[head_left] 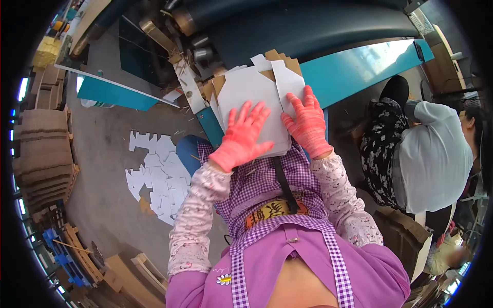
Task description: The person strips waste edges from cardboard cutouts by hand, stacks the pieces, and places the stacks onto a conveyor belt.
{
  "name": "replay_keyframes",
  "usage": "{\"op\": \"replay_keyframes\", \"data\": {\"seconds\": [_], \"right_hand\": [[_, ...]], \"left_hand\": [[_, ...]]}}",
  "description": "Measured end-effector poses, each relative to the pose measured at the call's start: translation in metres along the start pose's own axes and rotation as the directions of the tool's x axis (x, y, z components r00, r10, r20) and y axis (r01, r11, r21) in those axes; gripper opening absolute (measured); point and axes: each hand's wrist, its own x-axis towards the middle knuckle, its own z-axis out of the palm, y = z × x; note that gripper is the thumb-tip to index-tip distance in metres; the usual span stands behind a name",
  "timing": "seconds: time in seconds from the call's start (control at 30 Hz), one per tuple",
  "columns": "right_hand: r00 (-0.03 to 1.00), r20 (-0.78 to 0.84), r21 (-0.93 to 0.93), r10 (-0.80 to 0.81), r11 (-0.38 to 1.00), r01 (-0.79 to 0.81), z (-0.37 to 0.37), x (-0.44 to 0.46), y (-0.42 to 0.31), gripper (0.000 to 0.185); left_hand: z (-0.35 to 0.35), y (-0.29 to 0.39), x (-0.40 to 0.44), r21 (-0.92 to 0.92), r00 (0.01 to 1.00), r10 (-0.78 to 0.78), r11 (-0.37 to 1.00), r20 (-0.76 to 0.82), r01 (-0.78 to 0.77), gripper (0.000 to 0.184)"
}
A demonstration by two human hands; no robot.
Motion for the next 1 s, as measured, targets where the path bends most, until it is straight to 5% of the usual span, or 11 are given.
{"op": "replay_keyframes", "data": {"seconds": [0.17, 0.27, 0.3, 0.4, 0.47, 0.57, 0.73, 0.87, 0.9, 0.93, 1.0], "right_hand": [[0.942, -0.191, -0.06, -0.275, 0.961, 0.269, 0.009, 0.001, 0.012, 0.042], [0.926, -0.165, -0.056, -0.339, 0.941, 0.335, 0.006, 0.009, 0.008, 0.038], [0.926, -0.148, -0.025, -0.348, 0.937, 0.348, 0.005, 0.009, 0.007, 0.037], [0.924, -0.161, -0.037, -0.346, 0.938, 0.345, 0.003, 0.004, 0.007, 0.035], [0.935, -0.146, -0.074, -0.323, 0.946, 0.316, 0.005, 0.003, 0.006, 0.034], [0.936, -0.142, -0.088, -0.322, 0.946, 0.312, 0.009, 0.007, 0.006, 0.034], [0.934, -0.149, -0.036, -0.326, 0.945, 0.324, 0.0, 0.0, 0.0, 0.034], [0.91, 0.016, 0.179, -0.414, 0.896, 0.405, -0.028, -0.034, -0.014, 0.037], [0.914, -0.108, 0.2, -0.39, 0.892, 0.405, -0.04, -0.038, -0.006, 0.036], [0.899, -0.24, 0.215, -0.367, 0.883, 0.417, -0.051, -0.038, 0.002, 0.035], [0.864, -0.501, -0.038, -0.038, 0.999, 0.022, -0.067, -0.02, 0.023, 0.031]], "left_hand": [[0.031, -0.004, 0.053, 0.34, 0.98, 0.105, 0.939, -0.171, -0.041, 0.048], [0.004, -0.032, 0.067, 0.01, 0.978, 0.188, 0.982, -0.088, -0.188, 0.04], [-0.016, -0.056, 0.081, -0.205, 0.924, 0.16, 0.948, -0.347, -0.242, 0.036], [-0.164, -0.118, 0.107, -0.827, 0.746, -0.374, 0.364, -0.551, -0.429, 0.023], [-0.262, -0.175, 0.11, -0.7, 0.54, -0.714, -0.099, -0.445, -0.707, 0.033], [-0.302, -0.244, 0.123, -0.608, 0.229, -0.889, 0.068, -0.397, -0.791, 0.043], [-0.203, -0.077, 0.017, -0.726, 0.306, -0.776, 0.266, -0.551, -0.634, 0.025], [-0.025, -0.006, -0.014, -0.404, 0.532, -0.329, 0.914, -0.78, -0.028, 0.059], [-0.001, 0.003, -0.021, -0.402, 0.793, -0.297, 0.913, -0.532, 0.072, 0.071], [0.031, -0.001, -0.017, 0.169, 0.92, -0.237, 0.939, -0.311, 0.299, 0.068], [0.044, 0.004, -0.016, 0.302, 0.933, -0.208, 0.906, -0.294, 0.297, 0.067]]}}
